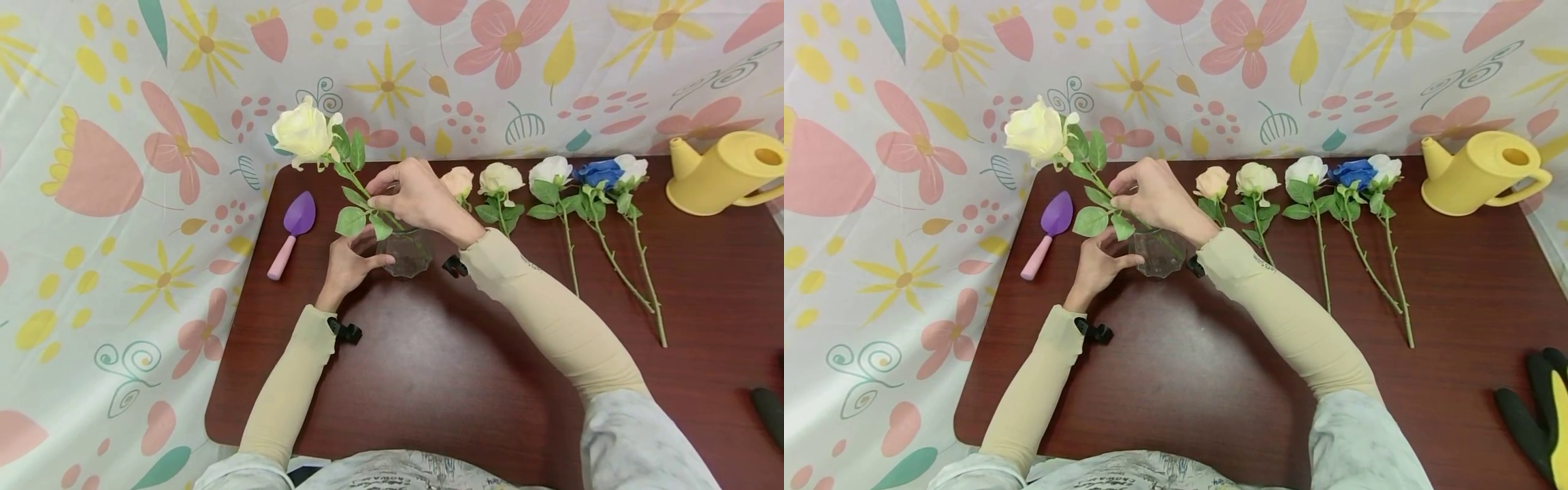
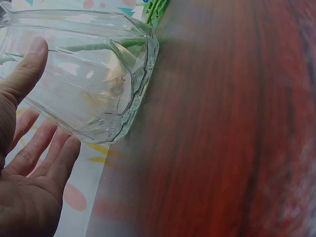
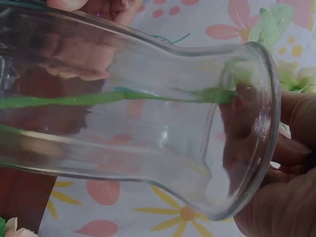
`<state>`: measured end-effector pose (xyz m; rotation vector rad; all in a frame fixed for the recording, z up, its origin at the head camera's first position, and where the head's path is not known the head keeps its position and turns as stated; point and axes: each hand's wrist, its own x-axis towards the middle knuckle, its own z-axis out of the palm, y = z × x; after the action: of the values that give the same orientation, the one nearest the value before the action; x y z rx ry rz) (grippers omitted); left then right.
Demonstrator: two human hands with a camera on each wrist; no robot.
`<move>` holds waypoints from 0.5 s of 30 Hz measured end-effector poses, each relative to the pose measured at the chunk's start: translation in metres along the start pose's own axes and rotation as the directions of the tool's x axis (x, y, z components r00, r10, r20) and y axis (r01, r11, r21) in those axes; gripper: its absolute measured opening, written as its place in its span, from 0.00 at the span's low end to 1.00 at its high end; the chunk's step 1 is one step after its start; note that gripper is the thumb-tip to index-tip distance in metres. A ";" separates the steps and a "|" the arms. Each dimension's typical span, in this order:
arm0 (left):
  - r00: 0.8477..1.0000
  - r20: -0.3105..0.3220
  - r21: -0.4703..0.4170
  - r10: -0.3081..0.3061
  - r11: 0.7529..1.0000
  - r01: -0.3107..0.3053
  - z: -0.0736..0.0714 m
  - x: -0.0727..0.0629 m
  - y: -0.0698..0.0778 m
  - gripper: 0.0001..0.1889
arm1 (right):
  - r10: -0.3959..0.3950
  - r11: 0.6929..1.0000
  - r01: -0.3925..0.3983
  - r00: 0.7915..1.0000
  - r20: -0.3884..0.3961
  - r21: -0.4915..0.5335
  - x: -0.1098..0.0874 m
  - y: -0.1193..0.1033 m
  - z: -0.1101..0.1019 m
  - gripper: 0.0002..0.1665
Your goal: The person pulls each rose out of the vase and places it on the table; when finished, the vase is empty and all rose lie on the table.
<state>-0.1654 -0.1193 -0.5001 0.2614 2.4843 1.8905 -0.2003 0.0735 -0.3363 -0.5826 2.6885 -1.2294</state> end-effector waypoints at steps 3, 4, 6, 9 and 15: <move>1.000 -0.003 -0.012 0.018 1.000 -0.018 0.000 0.000 0.000 0.39 | -0.011 1.000 0.011 1.000 -0.003 0.026 -0.001 0.001 0.000 0.10; 1.000 -0.001 -0.022 0.027 0.999 -0.027 0.001 0.000 0.000 0.38 | -0.014 0.999 0.014 1.000 -0.006 0.037 -0.002 0.002 0.000 0.10; 0.999 0.002 -0.047 0.049 0.998 -0.049 0.001 0.000 -0.001 0.38 | -0.022 0.998 0.022 1.000 -0.015 0.064 -0.003 0.003 0.000 0.09; 0.998 0.001 -0.079 0.070 0.994 -0.070 0.002 0.001 -0.001 0.38 | -0.029 0.994 0.033 0.999 -0.032 0.106 -0.005 0.005 0.000 0.09; 0.997 -0.008 -0.073 0.073 0.995 -0.074 0.002 0.002 -0.004 0.37 | -0.021 0.981 0.034 0.997 -0.072 0.191 -0.008 0.009 0.000 0.07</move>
<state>-0.1675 -0.1180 -0.5039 0.3516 2.4354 2.0071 -0.1955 0.0823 -0.3431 -0.5616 2.5825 -1.5219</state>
